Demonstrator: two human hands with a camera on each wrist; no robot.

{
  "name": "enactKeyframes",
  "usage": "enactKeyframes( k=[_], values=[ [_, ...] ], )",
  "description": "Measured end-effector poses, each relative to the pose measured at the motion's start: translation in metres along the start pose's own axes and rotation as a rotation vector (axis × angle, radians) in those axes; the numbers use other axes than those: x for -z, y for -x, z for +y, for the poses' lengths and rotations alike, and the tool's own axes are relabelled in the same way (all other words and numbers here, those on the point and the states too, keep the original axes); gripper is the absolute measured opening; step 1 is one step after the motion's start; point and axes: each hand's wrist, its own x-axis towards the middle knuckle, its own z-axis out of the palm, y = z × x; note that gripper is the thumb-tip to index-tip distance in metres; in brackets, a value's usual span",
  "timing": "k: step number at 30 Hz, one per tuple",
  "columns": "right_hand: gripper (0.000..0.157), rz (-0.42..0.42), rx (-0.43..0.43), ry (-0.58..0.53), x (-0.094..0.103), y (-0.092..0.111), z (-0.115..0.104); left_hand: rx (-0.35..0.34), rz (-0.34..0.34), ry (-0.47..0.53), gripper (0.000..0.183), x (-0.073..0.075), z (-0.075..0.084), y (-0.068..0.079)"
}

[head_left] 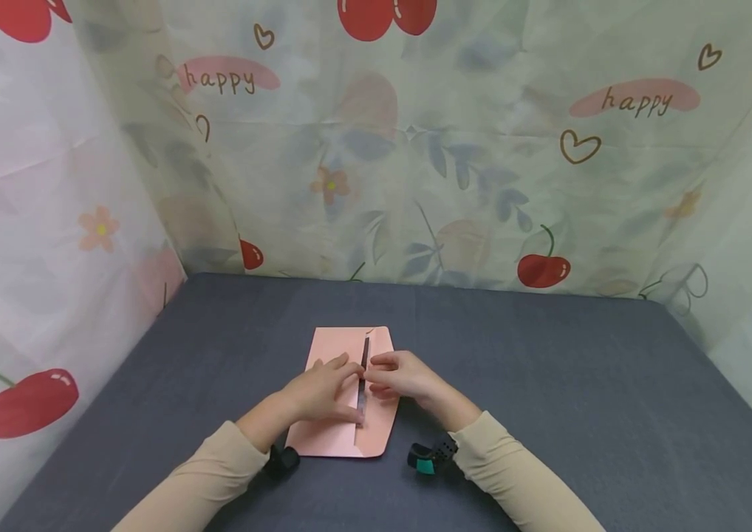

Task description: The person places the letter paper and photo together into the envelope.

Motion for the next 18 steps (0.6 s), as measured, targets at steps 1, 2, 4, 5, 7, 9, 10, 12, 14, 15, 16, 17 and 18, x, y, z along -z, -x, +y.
enactKeyframes(
  k=[1,2,4,5,7,9,10,12,14,15,16,17,18],
  values=[
    [0.050,-0.002,-0.002,-0.004,0.002,0.002,0.000,0.002,0.001,-0.006,0.065,0.000,0.000,0.000],
    [0.049,-0.006,-0.002,-0.012,0.005,0.003,0.000,0.008,0.001,-0.010,0.064,0.000,0.000,-0.001],
    [0.048,-0.015,0.004,-0.016,0.010,0.006,0.001,0.020,-0.002,-0.017,0.062,0.000,0.000,-0.001],
    [0.048,-0.018,0.006,-0.011,0.013,0.007,0.003,0.025,-0.005,-0.019,0.061,0.000,0.000,-0.001],
    [0.046,-0.025,0.010,-0.001,0.018,0.009,0.005,0.040,-0.012,-0.023,0.061,-0.001,0.000,-0.001],
    [0.045,-0.022,0.012,0.018,0.023,0.012,0.007,0.047,-0.016,-0.028,0.060,-0.001,0.000,0.000],
    [0.045,-0.019,0.014,0.027,0.026,0.014,0.007,0.049,-0.018,-0.031,0.060,-0.001,0.000,0.000],
    [0.044,-0.015,0.019,0.049,0.030,0.018,0.008,0.046,-0.018,-0.040,0.060,-0.002,0.000,0.000],
    [0.043,-0.008,0.028,0.064,0.034,0.022,0.008,0.043,-0.018,-0.044,0.061,-0.003,0.000,0.001],
    [0.043,-0.005,0.034,0.068,0.037,0.024,0.008,0.043,-0.017,-0.043,0.062,-0.003,-0.001,0.001],
    [0.043,-0.004,0.045,0.079,0.039,0.026,0.008,0.043,-0.016,-0.040,0.062,-0.003,-0.001,0.001],
    [0.042,-0.002,0.054,0.087,0.042,0.029,0.008,0.041,-0.015,-0.037,0.063,-0.003,-0.001,0.001],
    [0.042,0.004,0.063,0.092,0.045,0.031,0.008,0.037,-0.012,-0.033,0.063,-0.003,-0.001,0.001]
  ],
)
